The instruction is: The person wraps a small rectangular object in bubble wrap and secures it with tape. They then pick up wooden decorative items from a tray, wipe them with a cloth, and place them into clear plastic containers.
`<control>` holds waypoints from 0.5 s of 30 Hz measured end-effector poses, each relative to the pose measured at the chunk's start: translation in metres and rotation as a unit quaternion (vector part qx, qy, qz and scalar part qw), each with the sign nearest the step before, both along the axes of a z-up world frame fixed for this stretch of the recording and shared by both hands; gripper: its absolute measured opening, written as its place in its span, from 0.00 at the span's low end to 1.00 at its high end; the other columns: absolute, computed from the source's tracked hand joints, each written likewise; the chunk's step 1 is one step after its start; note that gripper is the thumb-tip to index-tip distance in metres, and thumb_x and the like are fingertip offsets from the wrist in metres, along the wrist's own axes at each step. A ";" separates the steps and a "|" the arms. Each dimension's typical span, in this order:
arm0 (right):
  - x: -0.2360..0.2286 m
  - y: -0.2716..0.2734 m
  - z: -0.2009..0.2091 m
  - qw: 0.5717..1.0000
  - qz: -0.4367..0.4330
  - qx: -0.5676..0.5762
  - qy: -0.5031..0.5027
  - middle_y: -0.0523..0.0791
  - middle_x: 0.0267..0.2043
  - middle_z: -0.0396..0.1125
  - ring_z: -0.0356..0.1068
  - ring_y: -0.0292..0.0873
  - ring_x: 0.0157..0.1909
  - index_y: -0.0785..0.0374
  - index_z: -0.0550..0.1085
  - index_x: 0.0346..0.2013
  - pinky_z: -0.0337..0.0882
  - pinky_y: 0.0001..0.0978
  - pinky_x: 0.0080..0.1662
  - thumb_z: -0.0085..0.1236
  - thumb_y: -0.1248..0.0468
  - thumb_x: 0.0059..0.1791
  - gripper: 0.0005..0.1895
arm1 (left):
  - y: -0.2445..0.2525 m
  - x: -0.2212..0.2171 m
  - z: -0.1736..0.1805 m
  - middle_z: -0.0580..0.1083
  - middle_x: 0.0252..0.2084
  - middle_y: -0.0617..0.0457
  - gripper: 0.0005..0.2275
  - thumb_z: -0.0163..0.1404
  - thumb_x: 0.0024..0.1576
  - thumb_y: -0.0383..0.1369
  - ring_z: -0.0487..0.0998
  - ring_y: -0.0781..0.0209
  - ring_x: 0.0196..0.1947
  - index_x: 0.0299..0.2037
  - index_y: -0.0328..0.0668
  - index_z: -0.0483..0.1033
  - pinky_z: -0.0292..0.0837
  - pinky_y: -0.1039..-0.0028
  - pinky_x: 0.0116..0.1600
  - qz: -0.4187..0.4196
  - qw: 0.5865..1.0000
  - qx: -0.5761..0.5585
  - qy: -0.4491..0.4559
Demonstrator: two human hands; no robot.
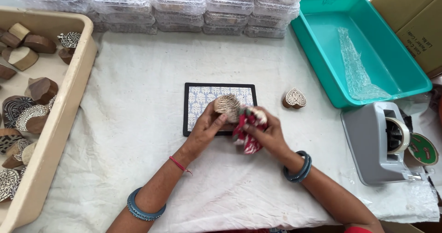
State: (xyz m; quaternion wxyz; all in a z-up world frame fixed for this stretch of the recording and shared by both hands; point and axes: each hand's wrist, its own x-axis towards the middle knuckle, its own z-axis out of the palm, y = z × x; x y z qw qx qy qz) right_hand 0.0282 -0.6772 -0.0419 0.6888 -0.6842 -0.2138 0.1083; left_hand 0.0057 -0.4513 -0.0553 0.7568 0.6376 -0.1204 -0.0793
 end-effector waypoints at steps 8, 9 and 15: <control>-0.010 0.009 0.007 0.982 -0.068 -0.122 -0.127 0.46 0.46 0.76 0.80 0.38 0.45 0.63 0.73 0.57 0.83 0.30 0.46 0.61 0.64 0.53 0.18 | 0.001 -0.002 0.016 0.70 0.58 0.51 0.27 0.39 0.64 0.46 0.73 0.62 0.57 0.74 0.54 0.50 0.76 0.65 0.62 0.028 0.989 -0.081 0.123; -0.009 0.010 0.013 0.984 -0.108 -0.100 -0.102 0.47 0.49 0.75 0.78 0.40 0.48 0.63 0.71 0.60 0.82 0.32 0.49 0.59 0.63 0.53 0.21 | -0.001 -0.003 0.015 0.70 0.58 0.49 0.27 0.38 0.64 0.46 0.74 0.59 0.54 0.74 0.53 0.51 0.77 0.62 0.57 0.014 0.988 -0.069 0.138; -0.017 0.026 0.016 0.958 -0.038 -0.129 -0.252 0.52 0.58 0.68 0.70 0.49 0.60 0.64 0.65 0.65 0.75 0.39 0.58 0.67 0.65 0.46 0.34 | -0.008 0.002 -0.027 0.67 0.69 0.45 0.27 0.36 0.69 0.48 0.71 0.57 0.66 0.75 0.43 0.54 0.68 0.67 0.69 0.028 0.998 0.053 -0.033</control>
